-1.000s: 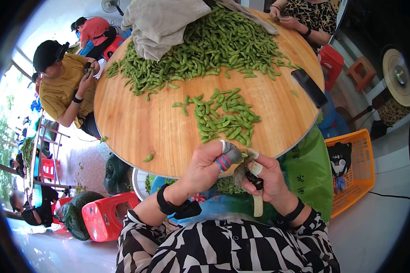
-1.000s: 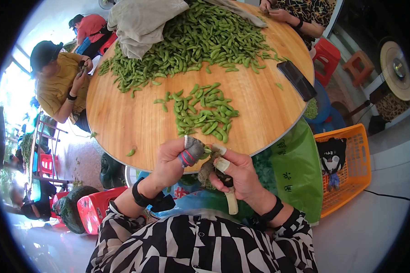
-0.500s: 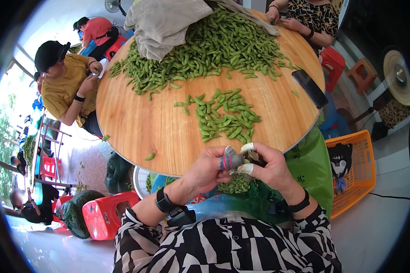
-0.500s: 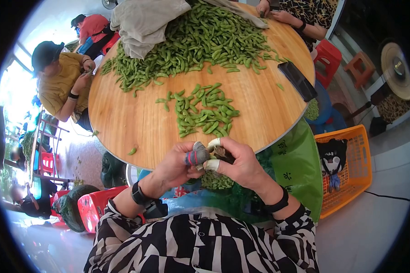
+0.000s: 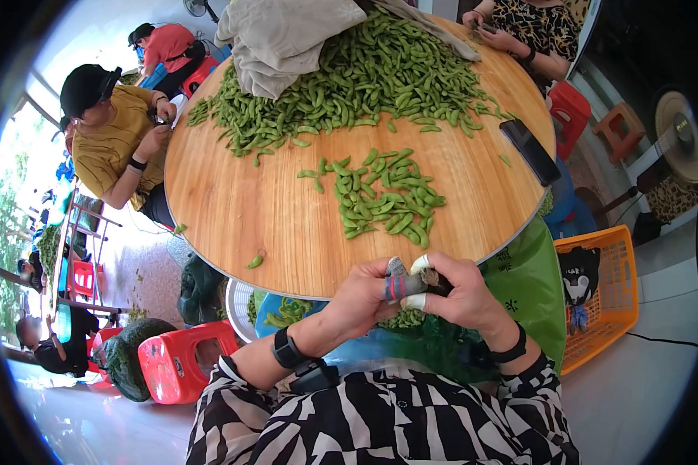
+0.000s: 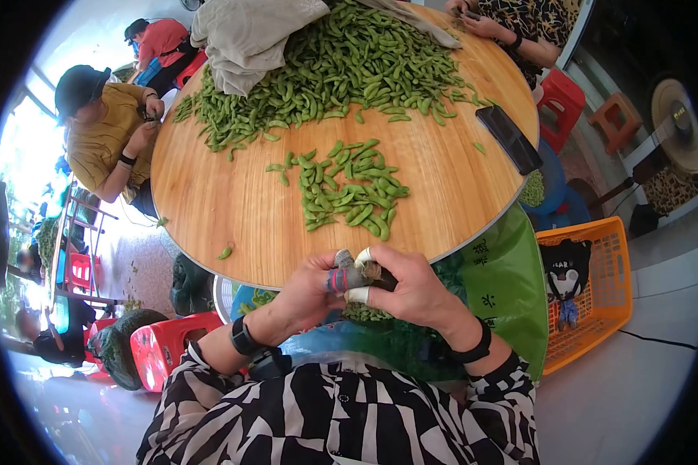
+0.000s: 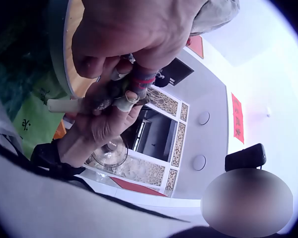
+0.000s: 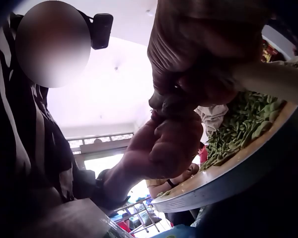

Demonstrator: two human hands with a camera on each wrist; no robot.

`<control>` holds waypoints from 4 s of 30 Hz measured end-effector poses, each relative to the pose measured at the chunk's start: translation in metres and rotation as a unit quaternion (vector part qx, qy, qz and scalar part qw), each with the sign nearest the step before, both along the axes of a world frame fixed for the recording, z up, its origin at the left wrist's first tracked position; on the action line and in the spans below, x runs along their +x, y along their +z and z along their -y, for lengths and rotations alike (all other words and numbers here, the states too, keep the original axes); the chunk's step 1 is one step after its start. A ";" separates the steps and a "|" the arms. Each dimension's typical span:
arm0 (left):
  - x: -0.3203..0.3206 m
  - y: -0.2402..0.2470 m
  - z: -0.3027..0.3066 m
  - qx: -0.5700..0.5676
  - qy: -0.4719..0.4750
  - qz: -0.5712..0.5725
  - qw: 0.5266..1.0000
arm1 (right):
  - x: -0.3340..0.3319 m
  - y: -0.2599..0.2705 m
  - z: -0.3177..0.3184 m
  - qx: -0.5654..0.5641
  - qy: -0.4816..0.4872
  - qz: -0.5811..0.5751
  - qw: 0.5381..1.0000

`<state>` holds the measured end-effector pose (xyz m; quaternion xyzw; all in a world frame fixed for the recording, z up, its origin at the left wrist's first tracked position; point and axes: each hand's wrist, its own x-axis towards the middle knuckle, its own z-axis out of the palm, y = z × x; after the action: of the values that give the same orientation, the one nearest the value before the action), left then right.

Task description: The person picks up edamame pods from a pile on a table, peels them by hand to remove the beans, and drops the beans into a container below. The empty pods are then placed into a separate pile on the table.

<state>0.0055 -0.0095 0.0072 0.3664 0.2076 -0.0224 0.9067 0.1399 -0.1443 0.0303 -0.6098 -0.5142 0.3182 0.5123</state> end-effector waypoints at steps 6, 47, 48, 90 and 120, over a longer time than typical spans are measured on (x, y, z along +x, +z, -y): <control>0.002 0.007 -0.001 0.170 0.012 -0.038 0.985 | 0.003 -0.007 0.003 -0.010 -0.023 -0.063 0.998; 0.003 0.018 -0.031 0.362 0.012 0.012 0.932 | -0.013 -0.024 -0.006 -0.021 -0.013 -0.293 0.956; 0.005 0.015 -0.029 0.356 0.024 0.042 0.933 | -0.013 -0.026 -0.005 -0.016 -0.006 -0.299 0.954; -0.090 0.074 -0.088 0.780 -0.322 -0.135 0.519 | -0.002 -0.030 0.021 -0.089 0.028 -0.028 0.995; 0.004 0.013 -0.040 0.379 0.030 0.036 0.924 | -0.012 -0.031 -0.010 -0.016 -0.035 -0.308 0.951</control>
<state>0.0098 0.0308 0.0198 0.6768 0.1790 0.0982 0.7072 0.1275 -0.1347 -0.0004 -0.5080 -0.3045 0.4807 0.6466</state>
